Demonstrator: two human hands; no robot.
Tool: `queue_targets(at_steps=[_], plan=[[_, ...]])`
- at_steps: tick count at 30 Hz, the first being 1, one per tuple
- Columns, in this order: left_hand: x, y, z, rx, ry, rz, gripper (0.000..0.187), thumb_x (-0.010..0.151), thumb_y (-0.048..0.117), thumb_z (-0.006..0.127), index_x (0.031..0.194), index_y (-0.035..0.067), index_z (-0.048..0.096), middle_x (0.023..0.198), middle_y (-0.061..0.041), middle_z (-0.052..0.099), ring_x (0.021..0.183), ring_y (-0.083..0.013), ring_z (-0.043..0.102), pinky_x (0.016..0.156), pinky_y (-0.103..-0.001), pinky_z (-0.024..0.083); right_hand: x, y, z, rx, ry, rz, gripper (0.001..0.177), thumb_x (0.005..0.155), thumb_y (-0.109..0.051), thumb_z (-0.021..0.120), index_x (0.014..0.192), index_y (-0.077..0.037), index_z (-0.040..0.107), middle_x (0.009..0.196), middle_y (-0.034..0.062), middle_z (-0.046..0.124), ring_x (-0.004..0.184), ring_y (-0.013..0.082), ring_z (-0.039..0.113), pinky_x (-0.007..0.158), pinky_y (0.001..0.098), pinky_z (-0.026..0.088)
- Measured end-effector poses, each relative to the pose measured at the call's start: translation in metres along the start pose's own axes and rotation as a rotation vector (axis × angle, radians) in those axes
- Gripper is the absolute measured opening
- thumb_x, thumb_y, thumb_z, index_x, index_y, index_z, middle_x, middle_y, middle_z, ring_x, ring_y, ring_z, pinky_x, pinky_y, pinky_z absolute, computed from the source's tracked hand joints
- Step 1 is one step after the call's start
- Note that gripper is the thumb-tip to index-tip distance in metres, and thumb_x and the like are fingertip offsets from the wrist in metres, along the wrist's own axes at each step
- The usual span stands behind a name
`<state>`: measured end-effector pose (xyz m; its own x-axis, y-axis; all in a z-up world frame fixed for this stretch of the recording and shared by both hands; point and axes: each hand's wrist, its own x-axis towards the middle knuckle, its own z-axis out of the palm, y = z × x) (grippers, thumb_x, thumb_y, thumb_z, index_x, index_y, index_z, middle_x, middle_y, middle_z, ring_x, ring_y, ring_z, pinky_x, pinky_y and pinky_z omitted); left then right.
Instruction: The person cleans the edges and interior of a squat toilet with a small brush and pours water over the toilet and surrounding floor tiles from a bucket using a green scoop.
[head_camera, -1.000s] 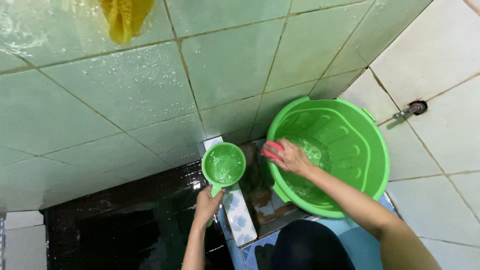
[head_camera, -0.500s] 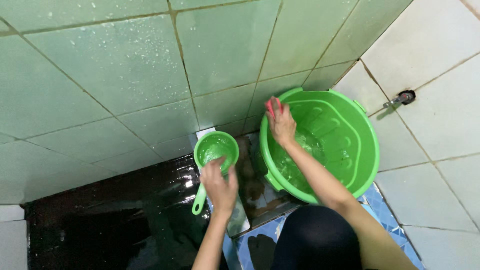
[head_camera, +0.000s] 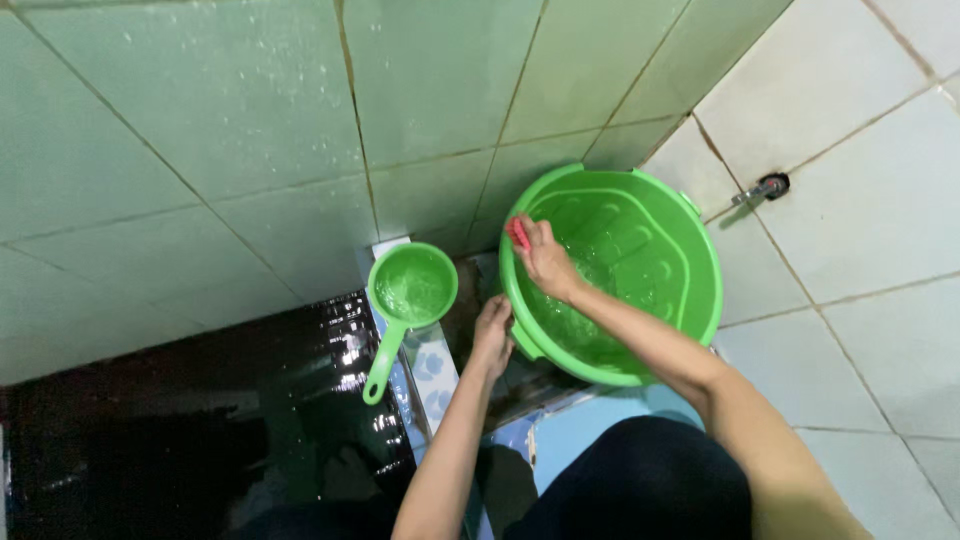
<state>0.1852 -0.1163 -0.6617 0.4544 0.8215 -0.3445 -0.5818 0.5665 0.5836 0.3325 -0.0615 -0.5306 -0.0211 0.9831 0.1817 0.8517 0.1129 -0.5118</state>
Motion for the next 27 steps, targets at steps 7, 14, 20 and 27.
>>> queue_targets(at_steps=[7, 14, 20, 27], plan=[[-0.06, 0.009, 0.005, -0.268, -0.034, -0.14, 0.025, 0.105, 0.026, 0.056, 0.123, 0.009, 0.061, 0.108, -0.005, 0.07, 0.098, -0.0195, 0.069, 0.077, -0.036, 0.058, -0.106, -0.055, -0.081, -0.373, -0.503, -0.371, 0.057, 0.094, -0.04, 0.061, 0.146, -0.02, 0.046, 0.108, 0.0189, 0.054, 0.092, 0.0377, 0.063, 0.072, 0.0491, 0.056], [-0.055, 0.0, -0.004, -0.296, -0.108, -0.105, 0.025, 0.107, 0.018, 0.055, 0.129, 0.007, 0.06, 0.111, -0.008, 0.068, 0.094, -0.0192, 0.068, 0.08, -0.036, 0.058, -0.056, -0.077, -0.077, -0.697, -0.402, -0.677, 0.049, 0.098, -0.045, 0.061, 0.143, -0.027, 0.055, 0.094, 0.011, 0.06, 0.079, 0.0297, 0.065, 0.054, 0.044, 0.056], [-0.056, 0.001, 0.0, -0.167, -0.034, -0.119, 0.031, 0.102, 0.011, 0.055, 0.133, 0.004, 0.057, 0.113, -0.009, 0.069, 0.094, -0.0191, 0.068, 0.081, -0.034, 0.058, 0.062, -0.061, -0.037, -0.839, -0.188, -0.47, 0.032, 0.097, -0.041, 0.059, 0.124, -0.026, 0.066, 0.103, 0.0112, 0.065, 0.081, 0.0299, 0.069, 0.052, 0.0432, 0.056], [-0.045, -0.005, -0.011, -0.238, -0.138, -0.091, 0.036, 0.102, 0.008, 0.058, 0.136, -0.002, 0.056, 0.115, -0.009, 0.068, 0.096, -0.0179, 0.068, 0.079, -0.031, 0.058, -0.037, -0.089, -0.061, -0.646, -0.498, -0.497, 0.053, 0.091, -0.046, 0.062, 0.142, -0.03, 0.055, 0.104, 0.0171, 0.061, 0.08, 0.0349, 0.069, 0.058, 0.0462, 0.058]])
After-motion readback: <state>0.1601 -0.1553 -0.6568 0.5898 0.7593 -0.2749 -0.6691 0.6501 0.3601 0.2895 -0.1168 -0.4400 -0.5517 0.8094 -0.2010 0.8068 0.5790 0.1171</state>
